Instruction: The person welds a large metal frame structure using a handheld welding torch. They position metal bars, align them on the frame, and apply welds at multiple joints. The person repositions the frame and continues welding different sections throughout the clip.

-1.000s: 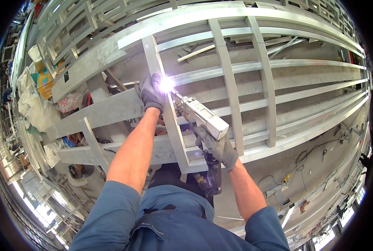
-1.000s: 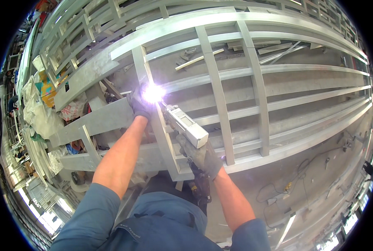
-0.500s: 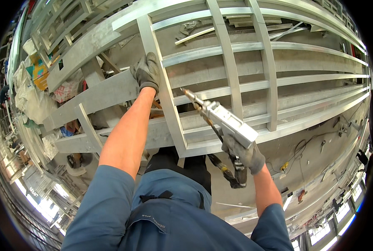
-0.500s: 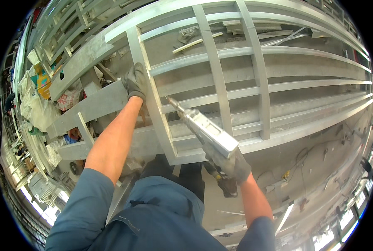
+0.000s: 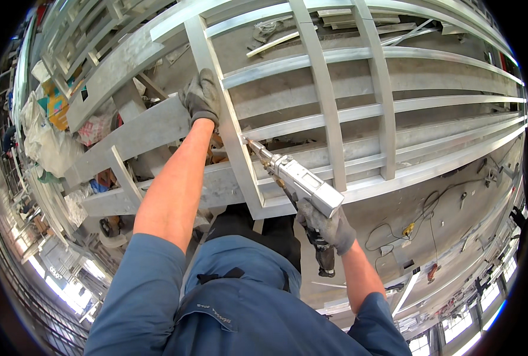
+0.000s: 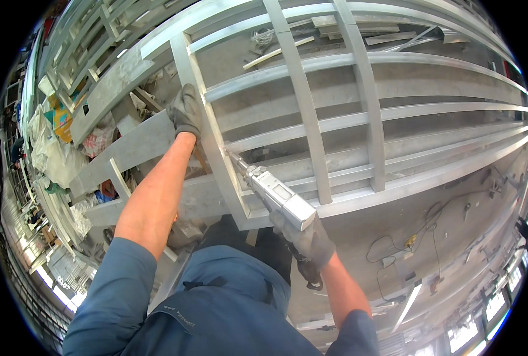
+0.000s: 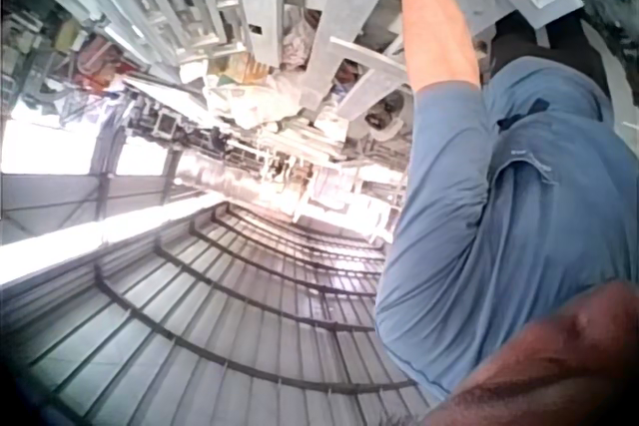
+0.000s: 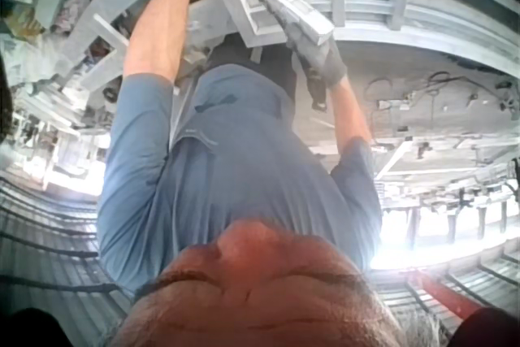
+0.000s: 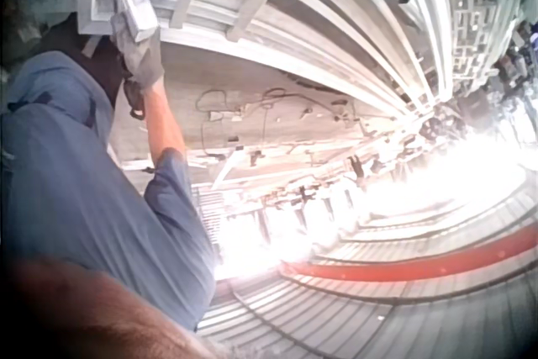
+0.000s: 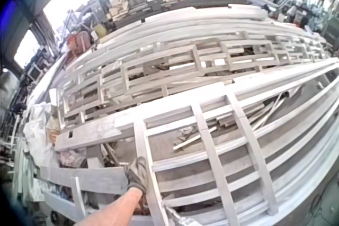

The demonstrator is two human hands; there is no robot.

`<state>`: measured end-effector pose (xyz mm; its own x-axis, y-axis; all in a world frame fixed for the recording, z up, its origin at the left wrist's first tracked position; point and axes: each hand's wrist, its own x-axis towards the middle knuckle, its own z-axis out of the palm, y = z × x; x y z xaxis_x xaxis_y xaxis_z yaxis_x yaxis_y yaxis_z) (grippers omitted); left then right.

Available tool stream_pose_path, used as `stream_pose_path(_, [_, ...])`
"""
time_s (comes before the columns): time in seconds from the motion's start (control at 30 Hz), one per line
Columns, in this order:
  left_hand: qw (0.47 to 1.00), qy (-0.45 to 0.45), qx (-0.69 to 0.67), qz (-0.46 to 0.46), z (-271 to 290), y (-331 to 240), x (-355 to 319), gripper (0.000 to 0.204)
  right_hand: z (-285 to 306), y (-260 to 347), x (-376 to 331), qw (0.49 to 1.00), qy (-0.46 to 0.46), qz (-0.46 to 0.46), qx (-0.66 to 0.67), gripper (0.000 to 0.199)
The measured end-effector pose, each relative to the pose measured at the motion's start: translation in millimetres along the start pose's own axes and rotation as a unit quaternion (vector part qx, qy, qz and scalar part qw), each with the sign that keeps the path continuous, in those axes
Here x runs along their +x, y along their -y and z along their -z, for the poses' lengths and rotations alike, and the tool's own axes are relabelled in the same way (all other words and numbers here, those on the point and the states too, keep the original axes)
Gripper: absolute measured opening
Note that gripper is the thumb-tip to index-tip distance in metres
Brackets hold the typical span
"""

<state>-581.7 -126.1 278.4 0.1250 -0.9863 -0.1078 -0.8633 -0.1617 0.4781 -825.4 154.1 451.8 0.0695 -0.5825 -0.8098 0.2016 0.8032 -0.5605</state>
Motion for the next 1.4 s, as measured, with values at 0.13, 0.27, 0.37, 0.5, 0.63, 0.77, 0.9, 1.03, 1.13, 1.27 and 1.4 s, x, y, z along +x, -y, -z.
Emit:
stream_pose_path(0.13, [1.0,-0.013,-0.013,-0.01,-5,7,2,0.065,3,11,8,0.999,0.032,0.008,-0.019,0.034])
stream_pose_path(0.27, [1.0,-0.025,-0.001,-0.015,-9,11,2,0.065,1,16,12,0.999,0.038,-0.002,0.001,0.036])
stream_pose_path(0.37, [1.0,0.007,0.009,-0.007,-8,12,4,0.066,1,12,15,0.999,0.034,-0.011,-0.009,0.036])
stream_pose_path(0.5, [1.0,0.008,0.002,-0.003,-4,8,3,0.066,2,15,14,0.999,0.047,0.0,0.002,0.036])
stream_pose_path(0.63, [1.0,0.006,0.004,-0.009,-3,4,1,0.066,1,8,15,0.999,0.048,-0.005,0.002,0.039])
stream_pose_path(0.77, [1.0,0.009,0.007,0.001,-4,5,2,0.065,-2,7,12,0.999,0.047,0.006,0.011,0.043])
stream_pose_path(0.9, [0.999,-0.035,0.013,-0.023,-11,14,5,0.06,-1,5,11,0.999,0.046,0.022,0.005,0.046])
stream_pose_path(1.03, [0.991,-0.11,-0.012,-0.07,-23,23,8,0.057,1,5,11,0.998,0.048,0.008,-0.039,0.05])
stream_pose_path(1.13, [0.996,-0.066,0.005,-0.052,-20,22,11,0.057,2,-1,11,0.998,0.047,0.018,-0.048,0.053])
stream_pose_path(1.27, [1.0,0.001,-0.015,0.013,-12,16,10,0.062,5,-8,9,0.996,0.056,0.014,-0.061,0.056])
stream_pose_path(1.4, [0.993,-0.106,-0.024,-0.039,-15,12,8,0.053,-1,-3,4,0.998,0.019,0.032,-0.056,0.046])
